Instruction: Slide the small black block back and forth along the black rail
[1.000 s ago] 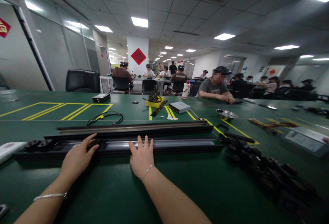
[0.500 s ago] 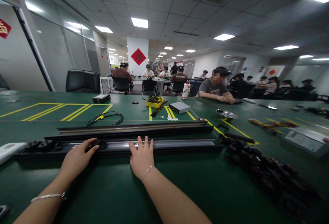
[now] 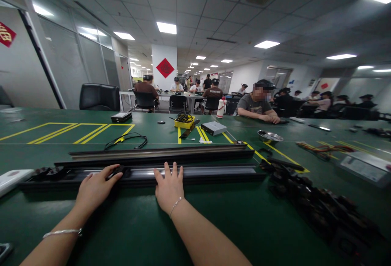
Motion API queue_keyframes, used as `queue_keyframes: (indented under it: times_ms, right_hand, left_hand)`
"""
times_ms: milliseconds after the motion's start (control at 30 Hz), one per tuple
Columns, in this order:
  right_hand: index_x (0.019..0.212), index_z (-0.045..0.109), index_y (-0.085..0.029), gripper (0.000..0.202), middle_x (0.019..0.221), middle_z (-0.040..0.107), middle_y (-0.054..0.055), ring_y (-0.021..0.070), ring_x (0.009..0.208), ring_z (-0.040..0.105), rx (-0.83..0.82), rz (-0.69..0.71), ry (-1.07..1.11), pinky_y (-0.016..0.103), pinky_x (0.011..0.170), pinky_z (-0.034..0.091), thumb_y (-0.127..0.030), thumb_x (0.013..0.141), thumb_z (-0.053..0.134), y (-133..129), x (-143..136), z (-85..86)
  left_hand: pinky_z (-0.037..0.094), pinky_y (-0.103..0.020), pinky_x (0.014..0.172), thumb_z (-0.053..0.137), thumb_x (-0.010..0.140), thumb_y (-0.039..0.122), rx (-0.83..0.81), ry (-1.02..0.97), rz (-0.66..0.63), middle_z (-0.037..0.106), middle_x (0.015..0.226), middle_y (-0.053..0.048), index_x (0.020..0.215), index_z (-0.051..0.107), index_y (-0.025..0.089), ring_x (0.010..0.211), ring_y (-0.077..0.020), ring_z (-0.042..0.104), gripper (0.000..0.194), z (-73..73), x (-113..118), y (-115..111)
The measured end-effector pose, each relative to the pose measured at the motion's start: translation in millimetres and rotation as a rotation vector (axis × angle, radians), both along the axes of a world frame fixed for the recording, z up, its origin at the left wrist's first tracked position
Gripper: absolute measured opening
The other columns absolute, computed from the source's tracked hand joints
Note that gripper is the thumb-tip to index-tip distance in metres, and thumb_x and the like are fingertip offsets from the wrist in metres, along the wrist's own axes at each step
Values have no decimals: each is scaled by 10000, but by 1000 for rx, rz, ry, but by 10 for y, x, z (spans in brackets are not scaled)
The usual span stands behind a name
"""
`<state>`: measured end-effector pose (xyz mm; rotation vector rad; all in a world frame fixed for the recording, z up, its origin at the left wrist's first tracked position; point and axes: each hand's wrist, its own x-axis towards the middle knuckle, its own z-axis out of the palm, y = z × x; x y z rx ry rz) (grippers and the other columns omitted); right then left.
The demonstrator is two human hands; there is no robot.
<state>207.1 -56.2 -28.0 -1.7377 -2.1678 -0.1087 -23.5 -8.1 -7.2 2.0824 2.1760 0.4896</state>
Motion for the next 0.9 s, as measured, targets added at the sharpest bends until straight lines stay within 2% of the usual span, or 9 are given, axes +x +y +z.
queue_keyframes:
  times_ms: [267, 733, 900]
  right_hand:
    - [1327, 365, -358, 462, 1461, 244, 62, 335, 1330, 143, 0, -10, 4, 578, 1014, 69, -338, 868, 417, -6, 1, -9]
    - [1333, 351, -357, 468, 1467, 228, 70, 329, 1334, 132, -28, -17, -30, 570, 1018, 52, -340, 869, 413, -20, 2, 20]
    - [1335, 350, -360, 470, 1468, 226, 68, 331, 1334, 133, -42, -20, -35, 570, 1019, 58, -349, 869, 412, -29, 2, 46]
  left_hand:
    - [251, -428, 1031, 299, 803, 534, -26, -2, -6, 647, 1125, -76, 1261, 454, 234, 1127, -256, 529, 569, -33, -7, 33]
    - [233, -443, 1033, 296, 810, 559, -21, 10, -23, 642, 1137, -72, 1260, 458, 254, 1140, -259, 517, 567, -49, -12, 42]
    - [227, -491, 1021, 283, 820, 565, 20, 58, -41, 656, 1101, -61, 1276, 435, 271, 1103, -276, 538, 564, -67, -11, 8]
